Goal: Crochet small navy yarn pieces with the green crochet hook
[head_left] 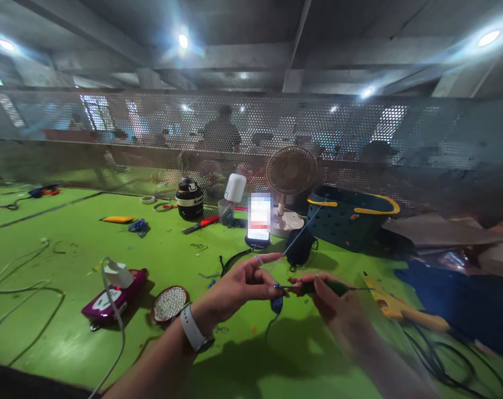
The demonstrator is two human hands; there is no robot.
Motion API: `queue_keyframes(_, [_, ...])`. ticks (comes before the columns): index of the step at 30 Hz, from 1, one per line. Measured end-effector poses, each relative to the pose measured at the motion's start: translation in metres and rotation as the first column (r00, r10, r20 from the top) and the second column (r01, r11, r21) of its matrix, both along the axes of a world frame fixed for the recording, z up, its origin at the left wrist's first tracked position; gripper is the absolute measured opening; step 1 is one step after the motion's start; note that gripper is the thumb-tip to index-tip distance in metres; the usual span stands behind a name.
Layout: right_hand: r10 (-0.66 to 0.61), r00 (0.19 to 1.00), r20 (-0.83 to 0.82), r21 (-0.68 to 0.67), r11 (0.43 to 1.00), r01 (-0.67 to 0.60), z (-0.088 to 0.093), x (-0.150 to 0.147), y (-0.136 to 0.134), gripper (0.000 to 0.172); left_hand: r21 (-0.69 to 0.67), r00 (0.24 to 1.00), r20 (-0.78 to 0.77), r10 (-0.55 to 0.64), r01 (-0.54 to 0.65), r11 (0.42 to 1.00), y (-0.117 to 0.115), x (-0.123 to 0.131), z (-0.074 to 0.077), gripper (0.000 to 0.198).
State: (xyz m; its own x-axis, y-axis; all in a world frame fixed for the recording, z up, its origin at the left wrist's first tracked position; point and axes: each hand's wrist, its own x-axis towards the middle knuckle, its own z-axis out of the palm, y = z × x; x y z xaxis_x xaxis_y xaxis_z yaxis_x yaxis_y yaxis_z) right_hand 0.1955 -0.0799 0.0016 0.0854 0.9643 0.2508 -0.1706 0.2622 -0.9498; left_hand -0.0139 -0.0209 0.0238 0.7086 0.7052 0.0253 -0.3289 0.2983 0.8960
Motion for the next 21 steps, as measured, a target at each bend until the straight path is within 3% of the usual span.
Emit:
queue_keyframes(4, [-0.035, 0.986, -0.165, -0.123, 0.992, 0.015, -0.004, -0.01, 0.002, 0.025, 0.034, 0.997, -0.011, 0.072, -0.071, 0.997, -0.004, 0.003, 0.003, 0.072])
queue_keyframes(10, [-0.174, 0.958, -0.229, -0.2, 0.971, 0.128, 0.005, -0.02, 0.001, 0.037, 0.042, 0.986, 0.061, 0.155, -0.158, 0.987, -0.006, 0.007, -0.002, 0.101])
queue_keyframes(15, [-0.162, 0.946, -0.28, -0.253, 0.963, 0.09, 0.006, -0.019, 0.001, 0.039, -0.021, 0.989, 0.113, 0.098, -0.096, 0.995, -0.005, 0.006, -0.002, 0.106])
queue_keyframes(21, [-0.052, 0.965, -0.256, -0.151, 0.988, 0.013, -0.001, -0.01, 0.003, 0.03, -0.118, 0.988, 0.153, 0.005, 0.013, 0.993, -0.003, 0.004, -0.005, 0.105])
